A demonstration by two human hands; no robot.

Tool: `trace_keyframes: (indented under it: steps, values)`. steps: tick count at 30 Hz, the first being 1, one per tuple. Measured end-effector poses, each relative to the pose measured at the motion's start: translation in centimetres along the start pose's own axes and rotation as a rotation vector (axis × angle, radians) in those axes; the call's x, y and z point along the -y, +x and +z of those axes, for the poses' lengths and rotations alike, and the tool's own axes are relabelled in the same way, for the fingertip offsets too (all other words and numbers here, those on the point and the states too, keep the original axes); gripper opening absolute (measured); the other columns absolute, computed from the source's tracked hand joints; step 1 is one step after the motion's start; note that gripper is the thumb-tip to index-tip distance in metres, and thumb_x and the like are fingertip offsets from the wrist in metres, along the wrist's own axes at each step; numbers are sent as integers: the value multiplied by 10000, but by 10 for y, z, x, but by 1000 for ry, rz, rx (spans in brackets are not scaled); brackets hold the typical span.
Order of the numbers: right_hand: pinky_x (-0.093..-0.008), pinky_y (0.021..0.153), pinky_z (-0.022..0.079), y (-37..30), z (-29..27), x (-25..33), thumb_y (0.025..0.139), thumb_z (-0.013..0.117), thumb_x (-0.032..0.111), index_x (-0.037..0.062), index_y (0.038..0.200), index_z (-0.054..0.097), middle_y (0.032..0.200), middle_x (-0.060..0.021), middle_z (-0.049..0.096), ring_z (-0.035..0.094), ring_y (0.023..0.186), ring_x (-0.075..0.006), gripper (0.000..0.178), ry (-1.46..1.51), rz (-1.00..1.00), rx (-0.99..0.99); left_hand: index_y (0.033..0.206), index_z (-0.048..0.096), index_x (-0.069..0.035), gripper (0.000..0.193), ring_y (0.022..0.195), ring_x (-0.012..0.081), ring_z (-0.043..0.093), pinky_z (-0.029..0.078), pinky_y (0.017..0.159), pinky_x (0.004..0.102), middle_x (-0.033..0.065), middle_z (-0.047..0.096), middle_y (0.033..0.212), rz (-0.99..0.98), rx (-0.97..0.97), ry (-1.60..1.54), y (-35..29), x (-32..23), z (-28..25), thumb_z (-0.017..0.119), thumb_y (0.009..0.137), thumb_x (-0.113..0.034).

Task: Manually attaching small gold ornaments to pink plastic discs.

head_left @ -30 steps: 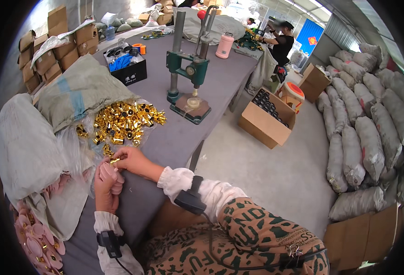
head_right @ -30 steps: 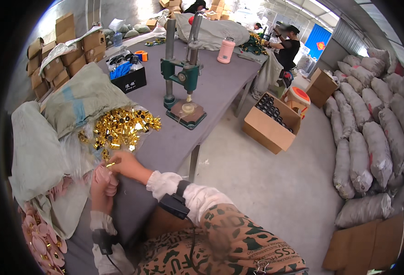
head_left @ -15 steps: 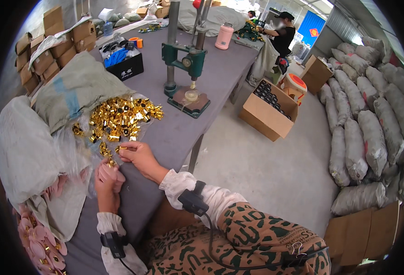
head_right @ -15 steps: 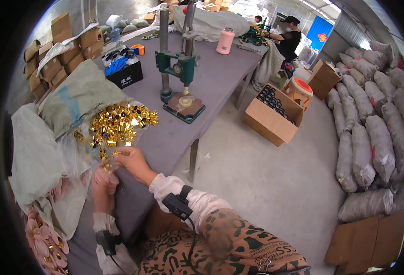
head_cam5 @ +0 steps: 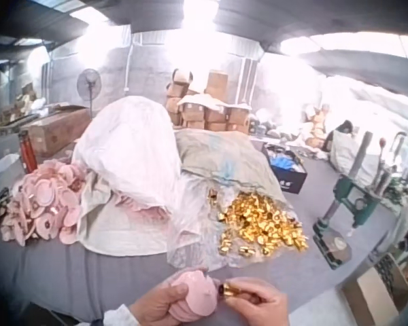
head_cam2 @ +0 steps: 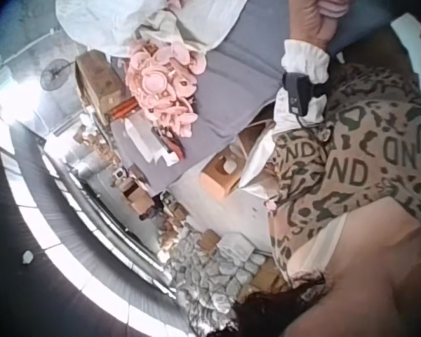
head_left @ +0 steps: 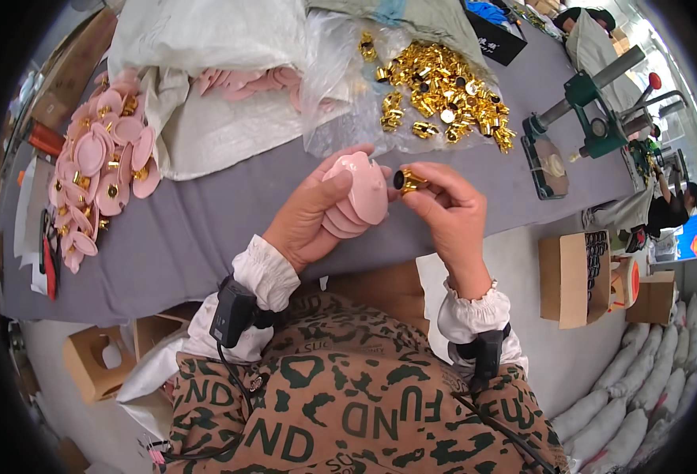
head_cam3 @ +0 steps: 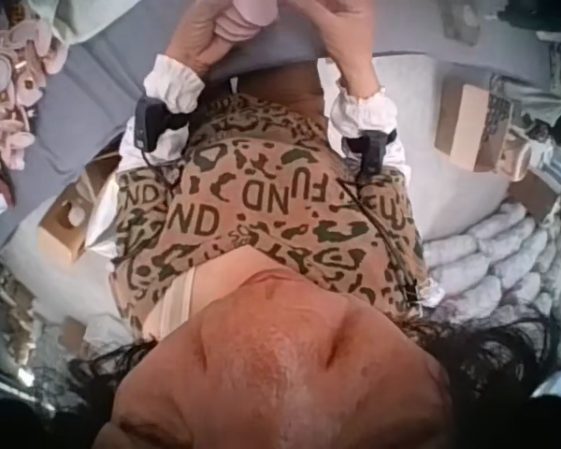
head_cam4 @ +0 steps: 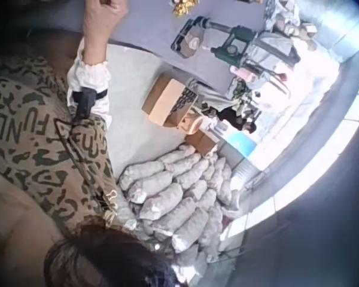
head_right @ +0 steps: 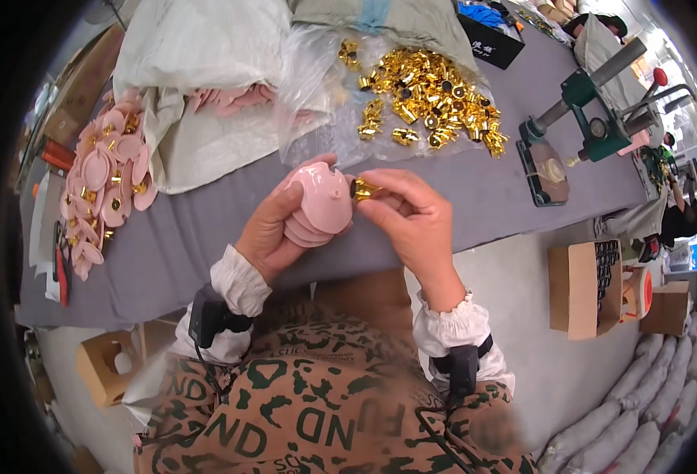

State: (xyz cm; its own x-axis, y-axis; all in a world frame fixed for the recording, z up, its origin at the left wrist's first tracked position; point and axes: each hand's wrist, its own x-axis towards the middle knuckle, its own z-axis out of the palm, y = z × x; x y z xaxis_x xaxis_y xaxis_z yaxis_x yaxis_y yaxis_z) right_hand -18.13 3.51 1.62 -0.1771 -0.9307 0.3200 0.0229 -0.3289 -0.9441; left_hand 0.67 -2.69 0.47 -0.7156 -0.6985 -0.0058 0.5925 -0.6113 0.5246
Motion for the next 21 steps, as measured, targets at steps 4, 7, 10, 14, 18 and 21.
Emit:
trace_keyframes:
  steps: [4,7,10,14,18,21]
  values:
    - [-281,731,552,3,4,12,780,725,-24,50,1068,697,1050,-100,674,664,910,-171,299,-523,-274,199,1356,382,-27,615,1034,236,618,520,911,341,129,567,1184,-26,-28,25,-10,0,-1,697,883,-261]
    - [-280,742,551,1,0,12,774,732,-18,42,1061,700,1059,-102,674,669,898,-181,295,-697,-394,290,1342,396,-27,575,1011,195,612,524,869,300,108,569,1145,-52,-21,80,-12,-3,-3,677,903,-271]
    - [-283,732,550,-1,1,12,766,738,-10,45,1049,701,1056,-101,673,675,870,-197,291,-679,-399,282,1327,410,-28,560,1001,173,607,521,831,276,86,565,1106,-77,-30,165,-12,-4,-5,679,905,-280]
    - [-296,730,551,-6,9,11,752,743,-3,46,1036,696,1049,-99,673,678,852,-227,292,-214,101,201,1311,435,-42,534,1006,173,615,540,855,302,84,574,1136,-130,-31,102,-14,-8,-9,683,889,-256]
    - [-281,712,544,-5,17,13,763,737,-4,25,1018,688,1010,-104,676,680,835,-222,261,-520,-31,244,1311,440,-63,501,895,131,602,528,743,262,57,579,1079,-89,-90,209,-17,-4,-14,684,891,-187]
    - [-267,670,535,-9,25,13,781,735,7,15,1026,677,941,-108,678,678,807,-203,252,-801,-372,337,1309,447,-79,502,805,102,572,497,672,235,37,574,1032,-118,-97,309,-31,-14,-11,698,877,-134]
